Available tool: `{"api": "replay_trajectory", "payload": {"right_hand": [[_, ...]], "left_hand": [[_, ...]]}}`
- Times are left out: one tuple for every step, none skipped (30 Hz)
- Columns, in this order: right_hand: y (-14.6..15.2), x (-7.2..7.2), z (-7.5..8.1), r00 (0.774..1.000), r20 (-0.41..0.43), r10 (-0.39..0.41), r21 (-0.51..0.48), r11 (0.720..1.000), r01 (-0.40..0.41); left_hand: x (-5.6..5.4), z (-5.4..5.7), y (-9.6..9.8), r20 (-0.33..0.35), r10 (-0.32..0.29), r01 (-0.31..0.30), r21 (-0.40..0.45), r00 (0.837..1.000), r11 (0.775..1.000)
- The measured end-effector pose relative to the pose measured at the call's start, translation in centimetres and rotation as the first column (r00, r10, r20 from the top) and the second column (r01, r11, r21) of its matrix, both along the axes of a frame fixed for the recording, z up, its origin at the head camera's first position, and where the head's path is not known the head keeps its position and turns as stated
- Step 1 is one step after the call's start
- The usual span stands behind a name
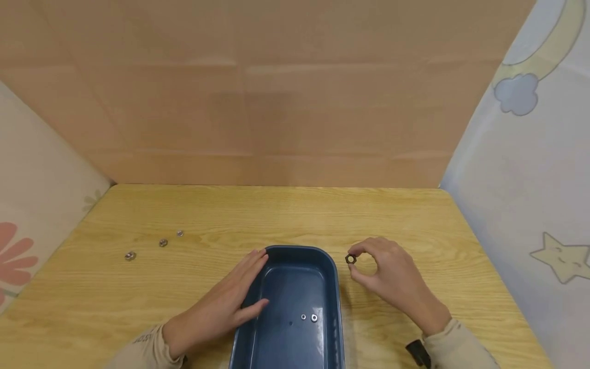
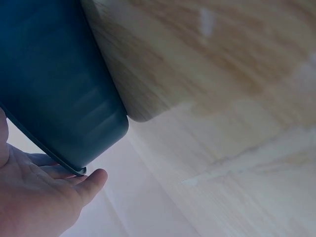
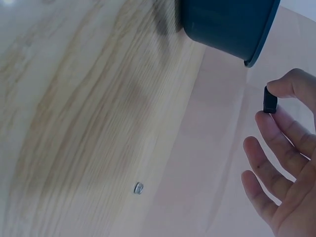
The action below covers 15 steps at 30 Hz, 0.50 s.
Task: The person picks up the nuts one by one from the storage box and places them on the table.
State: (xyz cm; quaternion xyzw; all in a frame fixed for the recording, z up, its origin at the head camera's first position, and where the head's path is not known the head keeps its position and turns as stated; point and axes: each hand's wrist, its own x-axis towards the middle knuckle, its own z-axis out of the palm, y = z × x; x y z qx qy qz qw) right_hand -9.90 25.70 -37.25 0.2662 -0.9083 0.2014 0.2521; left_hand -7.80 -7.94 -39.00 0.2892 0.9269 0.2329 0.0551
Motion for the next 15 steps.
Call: {"api": "replay_trajectory", "payload": {"right_hand": [[0.1,0.0,0.0,1.000,0.003,-0.007,0.001,1.000,0.007],[0.2,0.0,0.0,1.000,0.008,-0.014,0.001,1.000,0.014],[0.3,0.0,-0.1,1.000,0.010,-0.020,0.001,1.000,0.020],[0.3,0.1,-0.1,1.000,0.014,-0.025,0.000,1.000,0.025],[0.4,0.1,-0.1,0.999,0.017,-0.031,-0.001,1.000,0.031],[0.5,0.1,-0.2,0.999,0.021,-0.036,-0.003,0.999,0.036],[0.6,0.2,-0.2,0.999,0.024,-0.041,-0.003,0.999,0.042],[0.7,0.2,-0.3,0.999,0.027,-0.047,-0.003,0.999,0.047],[0.8,0.2,-0.4,0.998,0.030,-0.052,-0.003,0.999,0.052],[1.0,0.2,-0.4,0.998,0.034,-0.055,-0.003,0.998,0.055],[1.1,0.3,-0.4,0.997,0.038,-0.061,-0.002,0.998,0.061],[1.2,0.3,-0.4,0.997,0.041,-0.066,-0.001,0.998,0.066],[1.4,0.3,-0.4,0.996,0.044,-0.071,0.000,0.997,0.072],[1.5,0.2,-0.4,0.996,0.047,-0.076,0.001,0.997,0.076],[1.7,0.3,-0.4,0.995,0.053,-0.082,0.002,0.997,0.082]], "left_hand": [[0.0,0.0,0.0,-0.001,-0.001,0.001,0.000,1.000,1.000],[0.0,0.0,0.0,-0.002,-0.001,0.001,0.000,1.000,1.000],[0.0,0.0,0.0,0.000,-0.001,0.001,-0.001,1.000,1.000],[0.0,0.0,-0.1,0.000,-0.001,0.001,-0.002,1.000,1.000],[0.1,0.0,-0.1,0.004,-0.001,0.001,-0.004,1.000,1.000],[0.1,0.0,-0.1,0.006,-0.001,0.001,-0.004,1.000,1.000],[0.1,0.0,-0.1,0.007,-0.001,0.001,-0.005,1.000,1.000],[0.1,0.0,-0.2,0.011,0.000,0.000,-0.006,1.000,1.000],[0.1,0.0,-0.2,0.014,0.001,-0.001,-0.005,1.000,1.000],[0.1,0.0,-0.2,0.015,0.001,-0.001,-0.005,1.000,1.000],[0.1,0.0,-0.2,0.016,0.002,-0.002,-0.003,1.000,1.000],[0.1,0.0,-0.2,0.013,0.002,-0.002,-0.001,1.000,1.000],[0.1,0.0,-0.2,0.009,0.003,-0.003,0.001,1.000,1.000],[0.0,-0.1,-0.2,0.006,0.004,-0.004,0.004,1.000,1.000],[0.0,-0.1,-0.2,0.004,0.004,-0.005,0.007,1.000,1.000]]}}
